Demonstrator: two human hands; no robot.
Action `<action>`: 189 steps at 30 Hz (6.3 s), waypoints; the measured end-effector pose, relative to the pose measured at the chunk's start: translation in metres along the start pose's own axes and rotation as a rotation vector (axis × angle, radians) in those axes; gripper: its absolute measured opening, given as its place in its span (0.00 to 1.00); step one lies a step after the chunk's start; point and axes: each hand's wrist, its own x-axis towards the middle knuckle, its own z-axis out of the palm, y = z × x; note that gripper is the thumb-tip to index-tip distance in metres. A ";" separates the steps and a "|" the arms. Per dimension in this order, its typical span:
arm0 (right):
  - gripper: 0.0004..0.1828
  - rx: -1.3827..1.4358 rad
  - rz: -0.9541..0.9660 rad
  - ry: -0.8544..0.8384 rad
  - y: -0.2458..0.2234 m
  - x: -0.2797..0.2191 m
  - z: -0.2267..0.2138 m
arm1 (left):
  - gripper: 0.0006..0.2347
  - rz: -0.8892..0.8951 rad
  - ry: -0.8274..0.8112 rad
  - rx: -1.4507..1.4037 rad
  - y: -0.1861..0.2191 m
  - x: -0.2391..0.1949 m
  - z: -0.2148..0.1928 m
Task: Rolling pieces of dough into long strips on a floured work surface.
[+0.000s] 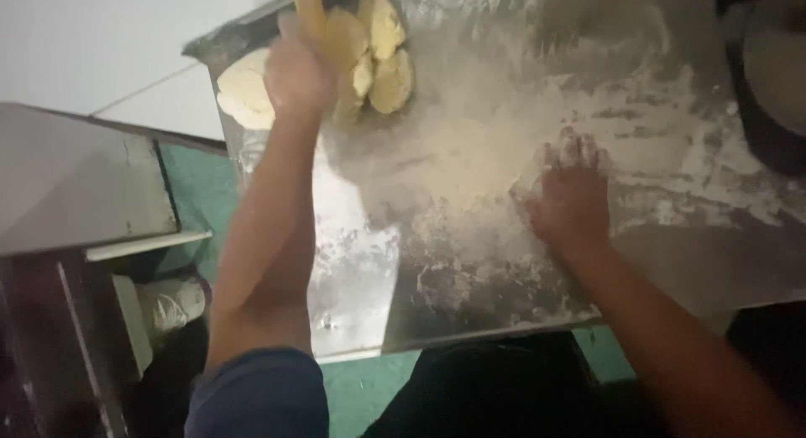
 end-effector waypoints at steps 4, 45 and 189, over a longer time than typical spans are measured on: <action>0.48 -0.003 0.040 0.001 -0.007 0.003 -0.011 | 0.16 0.345 0.345 -0.094 -0.033 0.000 -0.030; 0.49 -0.083 -0.030 0.090 0.010 -0.007 0.019 | 0.15 0.154 0.022 0.045 -0.067 -0.049 -0.022; 0.14 -0.285 -0.476 0.421 0.165 0.152 -0.090 | 0.22 0.403 0.091 -0.160 -0.010 -0.369 0.050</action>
